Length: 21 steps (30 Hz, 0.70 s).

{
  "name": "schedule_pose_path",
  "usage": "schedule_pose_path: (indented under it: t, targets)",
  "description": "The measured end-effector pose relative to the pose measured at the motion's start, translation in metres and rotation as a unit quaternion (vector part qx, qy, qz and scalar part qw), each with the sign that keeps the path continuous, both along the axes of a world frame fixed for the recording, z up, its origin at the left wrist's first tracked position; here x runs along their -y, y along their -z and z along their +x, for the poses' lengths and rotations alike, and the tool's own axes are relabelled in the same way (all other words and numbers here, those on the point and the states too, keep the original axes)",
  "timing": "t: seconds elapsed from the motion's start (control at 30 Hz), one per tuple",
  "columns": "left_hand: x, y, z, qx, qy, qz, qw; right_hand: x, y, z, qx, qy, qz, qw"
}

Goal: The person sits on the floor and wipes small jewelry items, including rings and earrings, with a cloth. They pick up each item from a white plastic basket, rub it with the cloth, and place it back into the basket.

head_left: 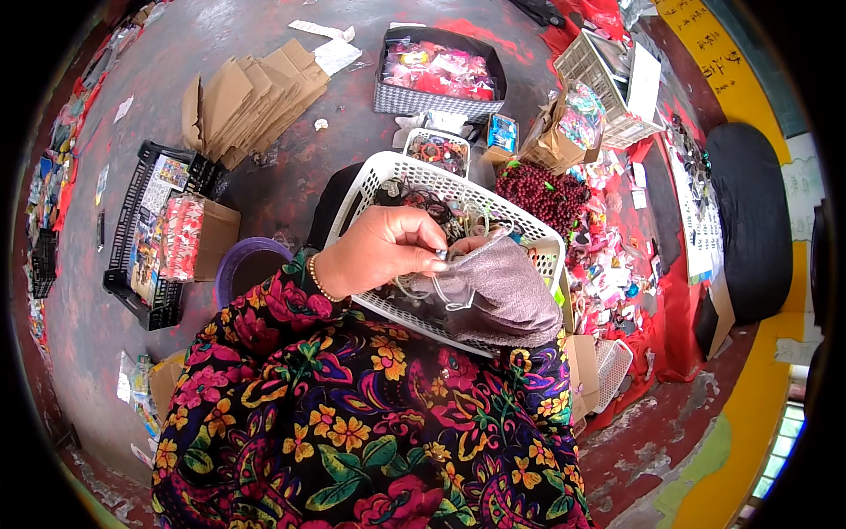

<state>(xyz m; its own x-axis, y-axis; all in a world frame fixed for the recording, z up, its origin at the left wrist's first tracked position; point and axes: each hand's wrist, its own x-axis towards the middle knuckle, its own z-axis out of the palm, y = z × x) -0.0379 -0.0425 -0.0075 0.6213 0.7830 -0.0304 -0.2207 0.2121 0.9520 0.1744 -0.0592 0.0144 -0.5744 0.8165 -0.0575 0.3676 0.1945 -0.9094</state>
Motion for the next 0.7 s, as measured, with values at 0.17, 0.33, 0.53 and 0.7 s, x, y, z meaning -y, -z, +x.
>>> schedule_pose_path:
  t: [0.17, 0.33, 0.53, 0.7]
  targets:
    - [-0.004, 0.001, -0.008, 0.042, -0.021, -0.051, 0.998, 0.001, 0.001, 0.001, 0.014, -0.046, 0.144, 0.988]
    - [-0.006, 0.000, -0.013, 0.127, -0.103, -0.080, 0.983, 0.000, -0.020, -0.004, 0.011, -0.035, -0.022, 0.999]
    - [0.003, 0.006, -0.009, 0.117, -0.060, -0.072, 0.989, 0.005, -0.004, 0.001, -0.010, 0.014, 0.029, 0.999]
    - [0.005, -0.001, -0.002, 0.089, 0.072, -0.081, 0.990, 0.002, -0.002, -0.004, -0.193, 0.101, -0.154, 0.964]
